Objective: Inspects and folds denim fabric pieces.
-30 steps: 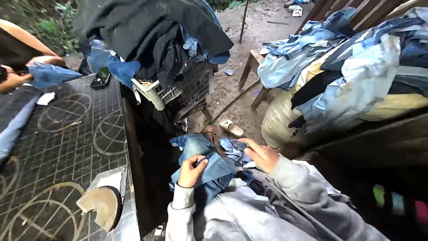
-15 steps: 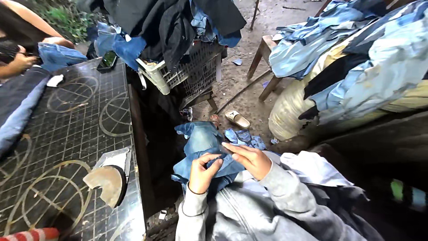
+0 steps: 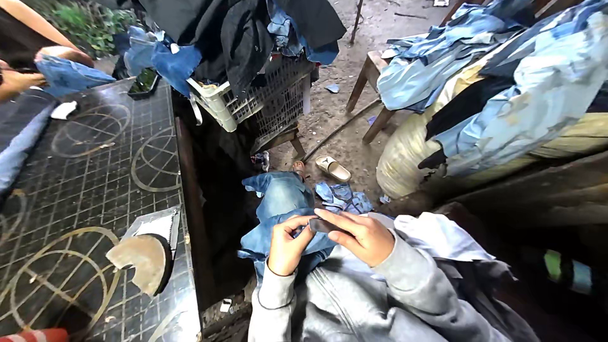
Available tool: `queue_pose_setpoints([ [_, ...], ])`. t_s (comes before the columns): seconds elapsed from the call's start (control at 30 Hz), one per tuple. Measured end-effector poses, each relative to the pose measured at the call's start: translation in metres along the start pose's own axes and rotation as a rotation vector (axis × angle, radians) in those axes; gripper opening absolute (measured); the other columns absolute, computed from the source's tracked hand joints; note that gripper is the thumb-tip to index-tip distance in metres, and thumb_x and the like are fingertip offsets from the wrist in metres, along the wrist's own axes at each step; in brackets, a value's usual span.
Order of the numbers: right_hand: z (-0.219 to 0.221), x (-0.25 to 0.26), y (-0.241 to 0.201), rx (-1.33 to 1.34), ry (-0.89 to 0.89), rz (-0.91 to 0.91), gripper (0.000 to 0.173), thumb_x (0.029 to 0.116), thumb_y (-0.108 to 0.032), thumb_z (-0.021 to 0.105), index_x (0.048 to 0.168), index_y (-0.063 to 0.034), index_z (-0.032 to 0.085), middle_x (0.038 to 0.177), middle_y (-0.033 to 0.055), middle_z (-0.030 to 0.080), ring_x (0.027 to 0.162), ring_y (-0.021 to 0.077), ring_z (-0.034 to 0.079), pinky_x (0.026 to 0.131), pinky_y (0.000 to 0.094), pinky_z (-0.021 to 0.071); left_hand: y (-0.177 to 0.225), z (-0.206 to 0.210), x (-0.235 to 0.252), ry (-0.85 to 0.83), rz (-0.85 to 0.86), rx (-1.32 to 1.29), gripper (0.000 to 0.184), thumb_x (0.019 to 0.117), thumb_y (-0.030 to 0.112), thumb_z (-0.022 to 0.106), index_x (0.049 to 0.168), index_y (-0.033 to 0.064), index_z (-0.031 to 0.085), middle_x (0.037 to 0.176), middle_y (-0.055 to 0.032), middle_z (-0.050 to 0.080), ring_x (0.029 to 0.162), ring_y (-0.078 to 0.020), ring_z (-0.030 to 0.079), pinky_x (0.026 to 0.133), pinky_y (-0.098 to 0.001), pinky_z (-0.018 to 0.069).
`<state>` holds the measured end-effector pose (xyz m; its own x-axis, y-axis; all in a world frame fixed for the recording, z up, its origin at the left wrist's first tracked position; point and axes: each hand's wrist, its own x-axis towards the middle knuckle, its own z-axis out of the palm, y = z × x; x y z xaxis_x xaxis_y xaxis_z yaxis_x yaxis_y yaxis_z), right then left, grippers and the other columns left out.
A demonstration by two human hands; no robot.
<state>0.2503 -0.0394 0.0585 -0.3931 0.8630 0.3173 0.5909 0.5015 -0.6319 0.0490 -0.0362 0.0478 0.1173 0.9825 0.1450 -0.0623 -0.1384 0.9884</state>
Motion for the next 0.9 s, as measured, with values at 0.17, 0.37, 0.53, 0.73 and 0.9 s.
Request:
queue_pose_setpoints([
  [0.17,0.005,0.002,0.005,0.095,0.059,0.072,0.047,0.1065,-0.044,0.044,0.135,-0.0156,0.069,0.098,0.0147,0.075,0.074,0.0255,0.071,0.064,0.0443,0.0589,0.0,0.001,0.0,0.022,-0.027,-0.015,0.013,0.0875,0.0,0.064,0.093,-0.0035,0.076,0.085,0.0015,0.073,0.074,0.0067,0.063,0.069,-0.0121,0.0524],
  [0.37,-0.008,0.009,0.012,0.286,0.115,0.121,0.056,0.1084,-0.043,0.041,0.14,-0.001,0.061,0.13,0.013,0.069,0.114,0.0114,0.068,0.099,0.0301,0.0543,0.004,0.001,0.003,0.083,-0.087,-0.01,0.015,0.0895,0.0,0.063,0.098,-0.003,0.074,0.081,0.0039,0.072,0.068,0.0054,0.063,0.067,-0.0136,0.0534],
  [0.53,-0.031,0.001,-0.013,0.699,-0.083,0.372,0.052,0.0953,-0.039,0.062,0.131,-0.0018,0.06,0.072,-0.0136,0.052,0.056,-0.0074,0.04,0.053,0.0135,0.0373,0.004,-0.002,0.011,0.135,-0.128,0.145,0.011,0.0889,0.006,0.066,0.093,-0.0011,0.072,0.074,0.0054,0.068,0.066,0.0062,0.061,0.065,-0.0133,0.0517],
  [0.73,-0.019,0.015,-0.029,0.72,-0.001,0.385,0.056,0.1035,-0.037,0.046,0.142,0.0035,0.049,0.076,-0.0111,0.048,0.06,-0.0051,0.039,0.057,0.016,0.038,0.0,0.004,0.011,0.153,-0.133,0.141,0.014,0.0915,0.006,0.064,0.097,-0.0031,0.073,0.078,0.0021,0.07,0.069,0.005,0.063,0.068,-0.0142,0.0532],
  [0.9,-0.014,-0.002,-0.014,0.217,0.018,0.307,0.059,0.1081,-0.043,0.034,0.149,-0.0039,0.05,0.081,0.007,0.062,0.065,0.0166,0.057,0.062,0.0393,0.0518,0.001,0.004,0.011,0.169,-0.098,0.088,0.012,0.0902,0.004,0.065,0.095,-0.0025,0.073,0.082,0.0019,0.072,0.068,0.0051,0.063,0.065,-0.0134,0.0536],
])
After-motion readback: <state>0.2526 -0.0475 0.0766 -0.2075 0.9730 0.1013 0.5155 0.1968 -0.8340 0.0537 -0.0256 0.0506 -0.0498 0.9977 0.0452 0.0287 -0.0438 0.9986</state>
